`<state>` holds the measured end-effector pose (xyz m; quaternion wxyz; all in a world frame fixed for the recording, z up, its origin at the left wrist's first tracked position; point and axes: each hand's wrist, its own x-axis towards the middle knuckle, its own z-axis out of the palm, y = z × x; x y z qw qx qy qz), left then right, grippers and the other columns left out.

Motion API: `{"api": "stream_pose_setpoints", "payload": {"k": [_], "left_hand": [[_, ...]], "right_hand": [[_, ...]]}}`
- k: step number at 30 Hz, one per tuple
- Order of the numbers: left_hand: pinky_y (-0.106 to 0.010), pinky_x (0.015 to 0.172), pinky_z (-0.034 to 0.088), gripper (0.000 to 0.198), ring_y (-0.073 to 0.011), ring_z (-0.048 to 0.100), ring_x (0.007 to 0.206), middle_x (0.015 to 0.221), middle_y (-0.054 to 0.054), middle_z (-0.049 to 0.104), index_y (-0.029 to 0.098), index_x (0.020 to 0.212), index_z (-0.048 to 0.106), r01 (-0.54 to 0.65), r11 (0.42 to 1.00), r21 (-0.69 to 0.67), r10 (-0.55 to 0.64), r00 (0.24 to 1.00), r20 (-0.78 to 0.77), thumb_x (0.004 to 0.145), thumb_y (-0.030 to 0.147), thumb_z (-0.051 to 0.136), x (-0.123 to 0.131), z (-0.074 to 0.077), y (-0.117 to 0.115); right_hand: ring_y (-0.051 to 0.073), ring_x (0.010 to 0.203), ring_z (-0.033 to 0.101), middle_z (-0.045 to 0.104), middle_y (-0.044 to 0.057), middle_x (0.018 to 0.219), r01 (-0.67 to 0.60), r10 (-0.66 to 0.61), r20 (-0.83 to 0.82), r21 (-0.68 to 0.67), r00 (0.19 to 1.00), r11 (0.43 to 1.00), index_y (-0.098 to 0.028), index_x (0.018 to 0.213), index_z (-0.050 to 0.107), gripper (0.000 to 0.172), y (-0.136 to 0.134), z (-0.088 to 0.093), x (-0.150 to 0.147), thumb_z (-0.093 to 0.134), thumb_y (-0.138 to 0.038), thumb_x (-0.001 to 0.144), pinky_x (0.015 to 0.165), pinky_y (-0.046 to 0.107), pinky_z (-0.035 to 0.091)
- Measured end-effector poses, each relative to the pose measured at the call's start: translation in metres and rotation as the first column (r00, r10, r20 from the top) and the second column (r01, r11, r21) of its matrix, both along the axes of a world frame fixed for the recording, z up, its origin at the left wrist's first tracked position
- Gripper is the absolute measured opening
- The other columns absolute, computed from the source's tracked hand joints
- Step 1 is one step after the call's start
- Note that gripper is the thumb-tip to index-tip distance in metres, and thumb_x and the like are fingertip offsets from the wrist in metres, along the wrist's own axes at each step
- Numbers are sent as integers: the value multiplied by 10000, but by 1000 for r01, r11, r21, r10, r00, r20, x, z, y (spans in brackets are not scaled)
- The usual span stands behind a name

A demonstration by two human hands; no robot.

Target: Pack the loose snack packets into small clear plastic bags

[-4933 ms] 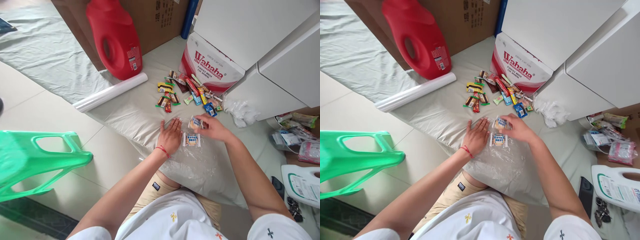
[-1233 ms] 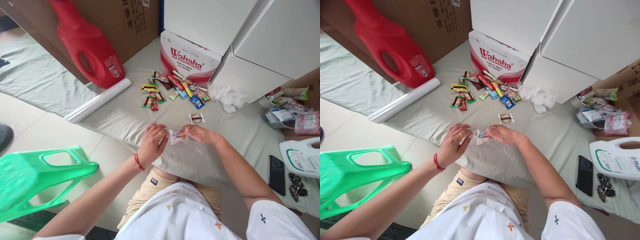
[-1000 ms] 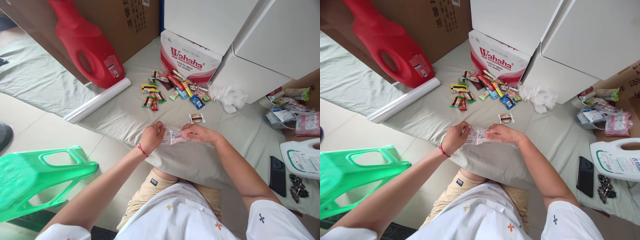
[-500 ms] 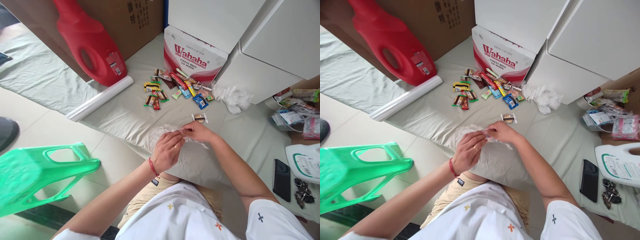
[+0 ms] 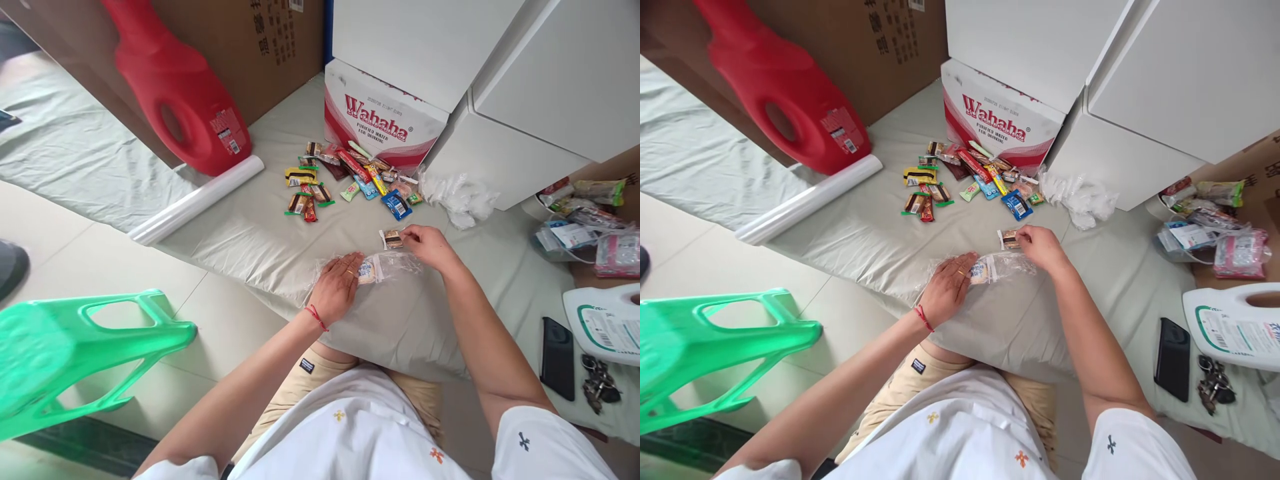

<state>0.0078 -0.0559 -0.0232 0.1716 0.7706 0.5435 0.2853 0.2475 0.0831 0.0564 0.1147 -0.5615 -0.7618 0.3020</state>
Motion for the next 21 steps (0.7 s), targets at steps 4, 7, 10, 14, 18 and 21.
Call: {"api": "stream_pose_setpoints", "payload": {"k": [4, 7, 10, 14, 18, 21], "left_hand": [[-483, 1222, 373, 525, -253, 484, 1493, 1619, -129, 501, 216, 1596, 419, 8, 1000, 27, -8, 1000, -5, 1077, 240, 346, 0, -2, 0], [-503, 1199, 396, 551, -278, 457, 1513, 1670, -159, 412, 246, 1610, 402, 11, 999, 42, -9, 1000, -26, 1060, 221, 384, 0, -3, 0], [-520, 1185, 410, 537, -296, 474, 1496, 1652, -176, 433, 258, 1579, 458, 23, 999, 28, -21, 997, -68, 1047, 202, 406, -1, -2, 1], [-521, 1187, 410, 512, -300, 498, 1473, 1611, -176, 489, 244, 1549, 507, 23, 1000, 6, -23, 995, -99, 1050, 201, 398, -1, -1, 1], [-519, 1199, 396, 510, -299, 490, 1474, 1610, -168, 491, 249, 1561, 495, 16, 1000, 1, -16, 996, -88, 1064, 231, 381, -1, -1, 1], [-514, 1203, 394, 501, -290, 491, 1472, 1601, -156, 503, 265, 1558, 498, 13, 1000, 1, -13, 996, -85, 1070, 252, 385, -1, -2, 1]], "right_hand": [[264, 1084, 642, 745, 124, 1130, -250, 253, -143, 36, 957, 968, -180, 1366, 651, 585, -16, -4, -6, 671, -532, 900, 928, 372, 515], [239, 928, 646, 730, 90, 992, -342, 337, -60, -97, 939, 935, -166, 1231, 709, 570, -21, -12, -9, 768, -531, 797, 830, 342, 510], [159, 685, 546, 629, 6, 741, -267, 251, -93, -286, 964, 920, -161, 902, 721, 421, -20, -18, 8, 695, -574, 823, 646, 277, 425], [125, 645, 488, 568, -28, 690, -12, -92, -247, -391, 965, 920, -176, 811, 668, 484, -23, -18, 44, 779, -637, 710, 606, 258, 411], [179, 829, 606, 678, 50, 931, 153, -321, -357, -426, 877, 891, -205, 963, 692, 559, -36, -19, 50, 781, -697, 714, 704, 292, 530], [206, 879, 637, 722, 76, 999, 188, -313, -303, -376, 900, 907, -210, 1171, 717, 648, -42, -23, 35, 801, -676, 729, 742, 306, 527]]}}
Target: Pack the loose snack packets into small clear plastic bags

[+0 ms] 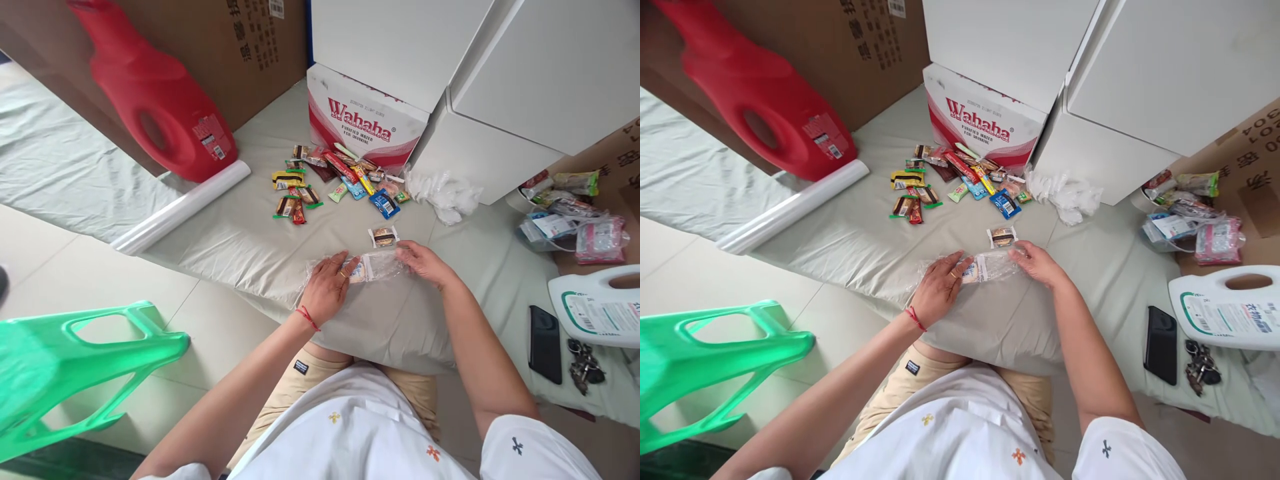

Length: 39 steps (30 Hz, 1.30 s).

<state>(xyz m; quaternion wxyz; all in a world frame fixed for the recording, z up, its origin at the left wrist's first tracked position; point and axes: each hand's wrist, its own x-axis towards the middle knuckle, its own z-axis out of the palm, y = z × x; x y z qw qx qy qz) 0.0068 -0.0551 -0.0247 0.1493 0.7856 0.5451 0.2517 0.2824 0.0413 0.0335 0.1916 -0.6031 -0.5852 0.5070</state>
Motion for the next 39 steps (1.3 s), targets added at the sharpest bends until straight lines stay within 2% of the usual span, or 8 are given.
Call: {"api": "stream_pose_setpoints", "payload": {"k": [5, 10, 13, 19, 23, 26, 34, 39], "left_hand": [[-517, 1189, 408, 499, -297, 512, 1450, 1583, -168, 519, 240, 1545, 518, -1, 1000, -1, 1, 1000, -21, 1069, 233, 368, 1, 2, 1], [-527, 1171, 420, 514, -305, 506, 1452, 1599, -165, 496, 286, 1555, 509, 22, 1000, 4, -22, 999, -23, 1062, 218, 383, 0, 1, 0], [-542, 1146, 437, 510, -324, 526, 1426, 1593, -167, 496, 320, 1548, 522, 16, 1000, 0, -16, 1000, -20, 1061, 229, 399, -1, 1, 0], [-545, 1147, 436, 501, -315, 539, 1404, 1551, -143, 540, 349, 1528, 542, 9, 1000, 18, -10, 1000, 25, 1053, 229, 435, 1, -2, 0], [-557, 1148, 441, 432, -323, 549, 1387, 1500, -156, 584, 278, 1436, 631, -27, 998, 48, 26, 999, 23, 1044, 239, 454, 4, -6, 0], [-553, 1184, 424, 355, -309, 545, 1398, 1425, -157, 644, 217, 1284, 713, -21, 997, 72, 18, 999, 48, 1035, 235, 460, 4, -7, -1], [-512, 1160, 500, 249, -308, 534, 1448, 1414, -157, 669, 178, 945, 751, -63, 997, 43, 47, 952, 302, 978, 217, 508, -3, -15, -4], [-465, 1140, 529, 412, -282, 653, 1317, 1421, -91, 689, 231, 1292, 674, -184, 962, -203, 268, 782, 563, 886, 301, 660, -11, -13, -2]], "right_hand": [[170, 726, 593, 685, 11, 763, -107, 103, -52, -89, 993, 990, -170, 890, 761, 529, 2, -3, -19, 897, -591, 599, 719, 309, 475], [155, 779, 630, 699, 17, 837, 17, -66, -296, -166, 953, 986, -184, 820, 705, 456, -6, 5, -20, 907, -533, 607, 754, 311, 524], [151, 700, 607, 674, 10, 795, 78, -140, -286, -218, 948, 973, -196, 839, 675, 479, -13, 5, -25, 901, -552, 612, 634, 297, 522], [104, 555, 438, 521, -60, 617, 277, -233, -234, 179, 944, 944, -207, 752, 605, 372, -23, -4, -64, 794, -525, 711, 546, 249, 366], [143, 642, 539, 591, -18, 699, 80, -75, -27, 433, 997, 898, -209, 810, 647, 215, -43, -4, -107, 659, -414, 875, 634, 276, 437], [190, 805, 628, 660, 57, 909, -84, 16, 122, 574, 992, 815, -202, 986, 718, 202, -63, -5, -127, 574, -340, 955, 765, 328, 519], [226, 1054, 646, 613, 118, 1142, -157, 143, 77, 686, 987, 711, -237, 1388, 649, 408, -93, -22, -123, 465, -414, 1071, 926, 391, 595], [278, 1141, 568, 590, 151, 1203, -222, 107, 201, 733, 974, 642, -206, 1517, 541, 519, -97, -31, -127, 434, -453, 1073, 1025, 468, 536]]}}
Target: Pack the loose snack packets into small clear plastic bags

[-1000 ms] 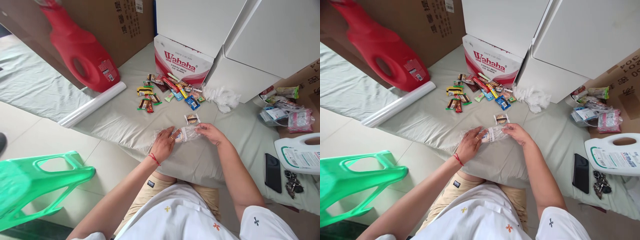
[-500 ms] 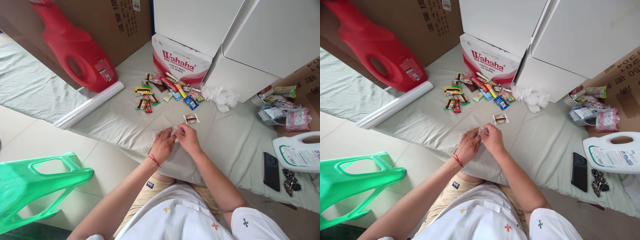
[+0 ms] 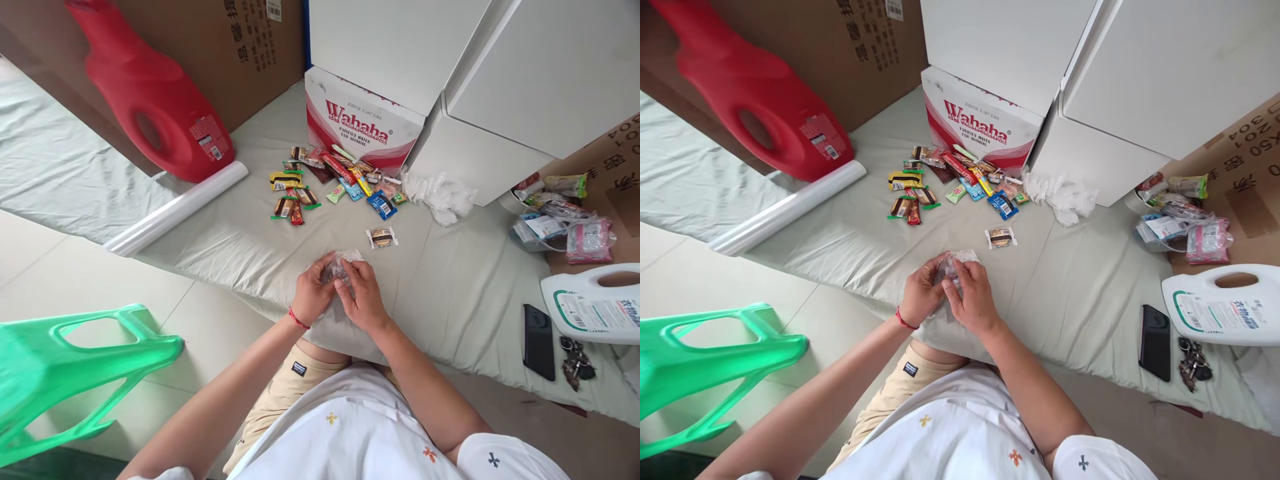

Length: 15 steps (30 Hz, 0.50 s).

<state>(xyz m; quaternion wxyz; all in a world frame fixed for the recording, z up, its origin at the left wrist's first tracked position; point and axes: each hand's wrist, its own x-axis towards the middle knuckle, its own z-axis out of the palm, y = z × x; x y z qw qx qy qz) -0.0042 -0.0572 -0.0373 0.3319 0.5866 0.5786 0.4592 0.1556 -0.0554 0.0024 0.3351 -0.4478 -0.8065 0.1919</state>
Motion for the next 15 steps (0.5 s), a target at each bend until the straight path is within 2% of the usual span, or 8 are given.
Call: {"api": "stream_pose_setpoints", "payload": {"k": [3, 5, 8, 10, 12, 15], "left_hand": [[-447, 1124, 537, 408, -276, 664, 1300, 1399, -113, 700, 201, 1273, 665, -1, 998, -55, 11, 984, 177, 878, 306, 648, -4, 6, -1], [-441, 1110, 543, 317, -264, 661, 1300, 1384, -119, 704, 195, 1192, 687, -7, 1000, -2, 8, 986, 164, 894, 261, 599, -6, 14, -3], [-464, 1094, 535, 228, -250, 672, 1240, 1309, -97, 730, 221, 1075, 710, -125, 984, 129, 131, 991, -35, 940, 220, 526, -13, 31, -7], [-520, 1126, 490, 231, -279, 634, 1261, 1316, -99, 717, 231, 1085, 712, -194, 963, 187, 232, 949, -211, 957, 233, 519, -17, 38, -7], [-612, 1154, 424, 263, -357, 537, 1365, 1409, -138, 653, 216, 1157, 703, -227, 961, 161, 272, 885, -378, 948, 292, 562, -21, 37, -7], [-706, 1152, 356, 357, -469, 350, 1495, 1492, -202, 558, 183, 1178, 694, -206, 978, 45, 199, 830, -522, 898, 399, 648, -24, 27, -8]], "right_hand": [[288, 1102, 539, 574, 162, 1240, -3, 4, 163, -5, 987, 1000, -194, 1495, 574, 530, -2, 3, -1, 464, -477, 1060, 1018, 469, 506], [293, 1080, 523, 576, 154, 1268, -9, 15, 284, -22, 959, 1000, -225, 1465, 612, 502, -5, 7, -2, 484, -481, 1053, 987, 464, 492], [314, 1103, 495, 575, 149, 1345, 13, 0, 381, -30, 925, 999, -259, 1472, 614, 480, -10, 9, -6, 478, -462, 1059, 951, 476, 470], [315, 1104, 484, 566, 145, 1406, 22, -10, 395, -26, 919, 999, -254, 1496, 592, 478, -14, 7, -9, 468, -423, 1065, 955, 485, 458], [308, 1093, 488, 554, 126, 1462, 24, -16, 395, -15, 919, 1000, -257, 1501, 585, 465, -16, 3, -11, 468, -374, 1066, 967, 484, 445], [302, 1090, 504, 551, 99, 1507, 16, -16, 395, 4, 918, 1000, -259, 1481, 603, 445, -17, 1, -11, 481, -344, 1061, 972, 475, 430]]}}
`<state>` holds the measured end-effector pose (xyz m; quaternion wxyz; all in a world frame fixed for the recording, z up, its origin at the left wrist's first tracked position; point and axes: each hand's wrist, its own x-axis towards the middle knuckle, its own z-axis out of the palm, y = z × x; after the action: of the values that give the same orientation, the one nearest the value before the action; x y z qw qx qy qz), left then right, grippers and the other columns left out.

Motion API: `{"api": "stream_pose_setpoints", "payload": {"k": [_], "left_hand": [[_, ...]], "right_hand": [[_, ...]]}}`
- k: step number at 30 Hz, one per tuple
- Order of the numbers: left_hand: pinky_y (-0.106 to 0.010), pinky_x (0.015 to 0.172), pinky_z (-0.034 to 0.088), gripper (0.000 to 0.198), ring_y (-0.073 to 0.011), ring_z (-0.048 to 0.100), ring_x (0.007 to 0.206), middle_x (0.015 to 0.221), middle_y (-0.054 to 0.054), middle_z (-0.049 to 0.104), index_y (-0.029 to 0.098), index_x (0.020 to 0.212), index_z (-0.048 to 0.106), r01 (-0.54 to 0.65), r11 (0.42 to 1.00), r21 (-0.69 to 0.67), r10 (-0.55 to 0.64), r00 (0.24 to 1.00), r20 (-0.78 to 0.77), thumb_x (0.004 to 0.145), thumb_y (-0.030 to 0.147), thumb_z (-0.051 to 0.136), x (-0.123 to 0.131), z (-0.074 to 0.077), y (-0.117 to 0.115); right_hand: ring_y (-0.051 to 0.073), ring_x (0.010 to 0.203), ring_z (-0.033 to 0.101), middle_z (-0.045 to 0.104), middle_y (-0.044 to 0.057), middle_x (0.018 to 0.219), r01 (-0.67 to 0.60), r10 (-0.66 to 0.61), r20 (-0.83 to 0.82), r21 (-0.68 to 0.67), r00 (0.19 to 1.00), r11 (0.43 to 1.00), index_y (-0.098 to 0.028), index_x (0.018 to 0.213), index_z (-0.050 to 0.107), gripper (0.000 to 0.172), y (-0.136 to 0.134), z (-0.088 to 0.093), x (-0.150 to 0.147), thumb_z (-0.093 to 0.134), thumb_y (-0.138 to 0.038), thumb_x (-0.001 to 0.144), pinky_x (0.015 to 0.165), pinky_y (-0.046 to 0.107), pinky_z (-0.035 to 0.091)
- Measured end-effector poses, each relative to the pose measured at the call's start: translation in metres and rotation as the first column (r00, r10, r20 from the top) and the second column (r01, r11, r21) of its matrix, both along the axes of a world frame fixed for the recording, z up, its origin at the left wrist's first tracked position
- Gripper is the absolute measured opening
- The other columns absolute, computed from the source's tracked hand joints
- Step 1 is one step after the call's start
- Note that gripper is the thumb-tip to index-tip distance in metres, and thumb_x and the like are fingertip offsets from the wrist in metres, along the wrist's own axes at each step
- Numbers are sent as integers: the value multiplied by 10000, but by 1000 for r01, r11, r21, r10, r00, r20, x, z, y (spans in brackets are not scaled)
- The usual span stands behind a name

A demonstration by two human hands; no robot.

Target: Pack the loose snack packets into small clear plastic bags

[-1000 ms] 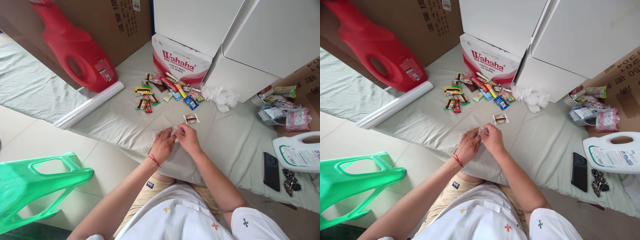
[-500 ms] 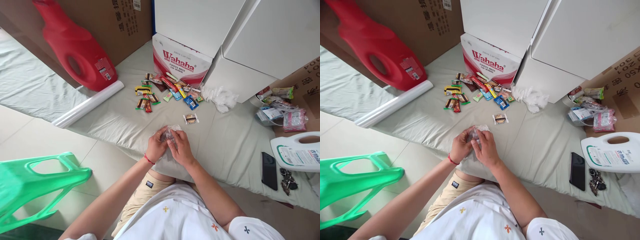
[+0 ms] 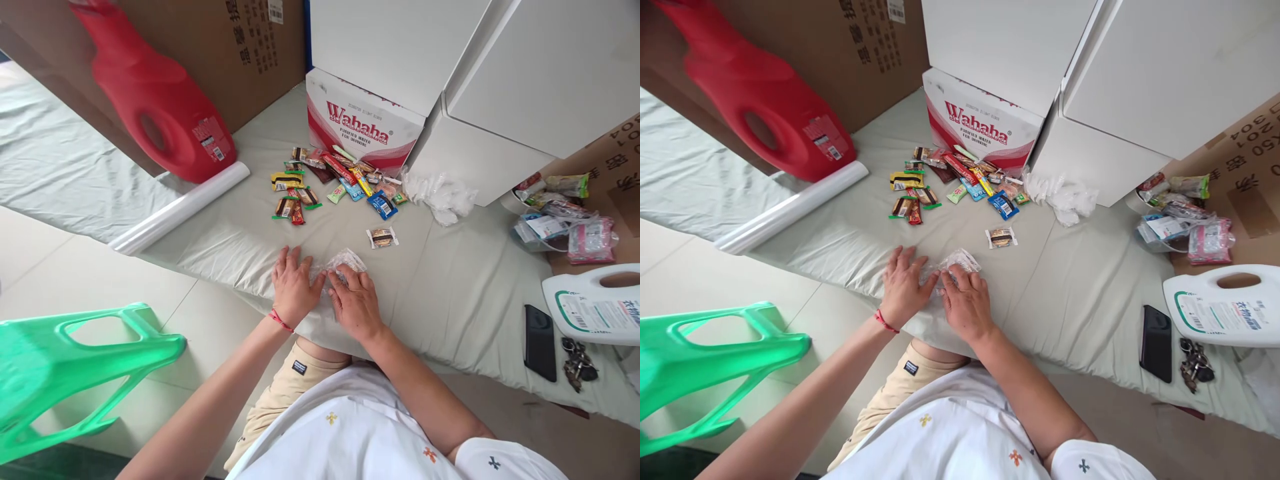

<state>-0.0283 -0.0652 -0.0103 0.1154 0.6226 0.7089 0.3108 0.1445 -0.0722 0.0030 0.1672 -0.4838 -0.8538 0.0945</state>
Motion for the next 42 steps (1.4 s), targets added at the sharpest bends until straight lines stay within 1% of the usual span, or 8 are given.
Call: {"api": "stream_pose_setpoints", "payload": {"k": [4, 9, 15, 18, 23, 28, 34, 42], "left_hand": [[-627, 1096, 431, 181, -444, 464, 1397, 1375, -193, 619, 201, 913, 681, 129, 991, -30, -130, 991, -20, 869, 374, 647, -2, -2, -9], [-354, 652, 483, 219, -226, 623, 667, 686, -29, 642, 237, 754, 516, 137, 953, -269, -53, 952, 300, 890, 390, 595, -7, 29, -15], [-234, 520, 368, 407, -124, 563, 523, 577, 56, 591, 218, 808, 514, 158, 944, -289, 193, 447, 873, 667, 428, 833, -3, 51, -2], [-228, 533, 381, 451, -121, 590, 541, 575, 51, 598, 200, 799, 538, 160, 941, -300, 226, 364, 903, 593, 386, 893, 3, 57, 4], [-264, 623, 457, 358, -150, 665, 673, 765, -18, 722, 185, 892, 605, 284, 930, -234, 121, 366, 923, 680, 371, 825, 17, 66, 13], [-278, 646, 466, 406, -141, 640, 760, 1151, -89, 739, 173, 1119, 666, 418, 895, -158, -41, 428, 903, 747, 326, 727, 20, 62, 24], [-315, 801, 525, 551, -176, 610, 950, 1386, -88, 590, 233, 1308, 651, 281, 958, -54, -204, 802, 562, 773, 321, 752, 14, 29, 33], [-379, 929, 537, 378, -236, 653, 1003, 1073, -83, 720, 197, 1120, 685, 341, 937, -72, -250, 802, 542, 857, 468, 703, 27, 0, 42]], "right_hand": [[294, 1075, 513, 572, 84, 1509, -15, 15, -6, -5, 1000, 1000, -255, 1458, 626, 441, 5, 2, 5, 483, -395, 1065, 937, 458, 430], [297, 1094, 523, 568, 79, 1537, -61, 61, 4, -20, 998, 998, -266, 1474, 614, 464, 8, 5, 14, 490, -438, 1061, 915, 458, 420], [298, 1154, 583, 536, 106, 1582, -135, 131, -52, -71, 990, 988, -229, 1503, 568, 525, 4, 5, 20, 495, -495, 1056, 939, 465, 440], [298, 1212, 600, 538, 132, 1575, -130, 118, -129, -83, 985, 988, -212, 1474, 581, 509, 3, 0, 19, 569, -457, 1028, 977, 461, 451], [236, 1089, 670, 723, 107, 1219, 10, -67, -436, -132, 897, 991, -232, 1184, 725, 279, 6, -11, 9, 500, -332, 1053, 885, 367, 497], [147, 645, 523, 619, 17, 810, 115, -270, -605, -283, 749, 952, -228, 894, 716, 276, 7, -11, 4, 556, -416, 1018, 626, 279, 432], [111, 591, 440, 657, 28, 946, 99, -302, -633, -335, 713, 937, -223, 999, 699, 192, 6, -10, 7, 590, -376, 958, 586, 269, 400], [143, 665, 498, 608, 15, 860, 160, -329, -651, -306, 685, 939, -229, 905, 644, 214, 13, -8, 13, 587, -424, 972, 643, 271, 434]]}}
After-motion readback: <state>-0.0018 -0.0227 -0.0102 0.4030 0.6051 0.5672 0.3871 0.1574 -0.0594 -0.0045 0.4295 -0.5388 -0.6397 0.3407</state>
